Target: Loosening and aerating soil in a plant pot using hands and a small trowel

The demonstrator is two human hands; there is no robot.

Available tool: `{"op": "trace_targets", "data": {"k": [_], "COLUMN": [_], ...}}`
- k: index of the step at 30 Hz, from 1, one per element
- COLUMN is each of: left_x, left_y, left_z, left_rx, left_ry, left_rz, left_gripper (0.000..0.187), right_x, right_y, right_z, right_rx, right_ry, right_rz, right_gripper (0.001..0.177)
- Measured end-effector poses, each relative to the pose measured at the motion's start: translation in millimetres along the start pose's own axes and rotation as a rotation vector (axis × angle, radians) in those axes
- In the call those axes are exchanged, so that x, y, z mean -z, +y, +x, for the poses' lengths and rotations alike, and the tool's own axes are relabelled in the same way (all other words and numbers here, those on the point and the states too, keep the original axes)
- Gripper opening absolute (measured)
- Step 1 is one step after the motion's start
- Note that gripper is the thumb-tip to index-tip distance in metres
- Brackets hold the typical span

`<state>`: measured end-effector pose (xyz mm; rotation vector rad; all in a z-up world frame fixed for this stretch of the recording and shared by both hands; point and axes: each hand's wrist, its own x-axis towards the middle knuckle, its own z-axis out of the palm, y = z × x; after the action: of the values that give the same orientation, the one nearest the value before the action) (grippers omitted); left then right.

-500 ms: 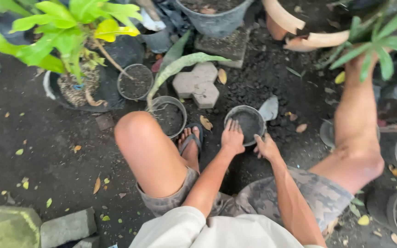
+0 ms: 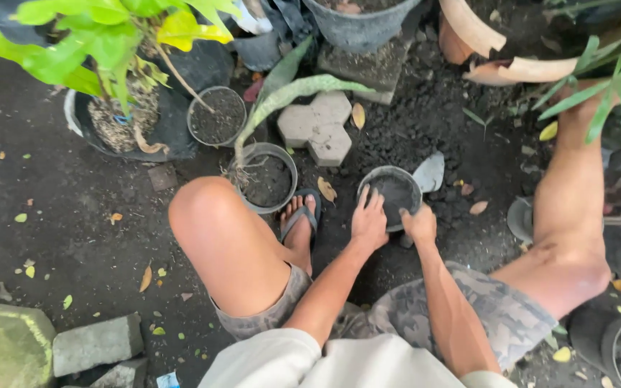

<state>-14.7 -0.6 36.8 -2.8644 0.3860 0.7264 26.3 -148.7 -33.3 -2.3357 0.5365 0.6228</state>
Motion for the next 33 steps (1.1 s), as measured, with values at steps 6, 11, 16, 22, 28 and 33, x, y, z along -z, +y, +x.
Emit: {"op": "trace_targets", "data": {"k": [6,11,16,22,28,33], "left_x": [-26.5,-28.5,-20.6,-13.5,38.1,38.5], "left_y": [6.9,7.2,8.7,-7.9,-95.4,-220.0], "left_z": [1.0,10.8,12.0,5.1,-15.1,-25.0], "left_rx": [0.057,0.059,0.073,0.037,-0.012,0.714], "left_ry": [0.289,0.229,0.079,0.22,0.928,1.286], "left_rz": [-0.131,-0.122,-0.108,-0.271,-0.645,-0.443], "left_gripper": [0.089,0.096,0.092,0.084,0.069,0.046], "right_x": [1.3,-16.6,-21.2,-17.4,2.3,-29.0], "right_y": [11.4,26.2,28.2,32.0,53.1,85.3], "right_z": [-25.8,-0.4,-8.3,-26.3,-9.3,36.1], "right_rx": [0.064,0.06,0.034,-0.2,-0.052,-0.16], "right_ry": [-0.06,0.041,0.062,-0.18,0.394,0.298], "right_rz": [0.265,0.143,0.206,0.53,0.797,0.321], "right_gripper": [0.022,0.039,0.043,0.07,0.058,0.031]}}
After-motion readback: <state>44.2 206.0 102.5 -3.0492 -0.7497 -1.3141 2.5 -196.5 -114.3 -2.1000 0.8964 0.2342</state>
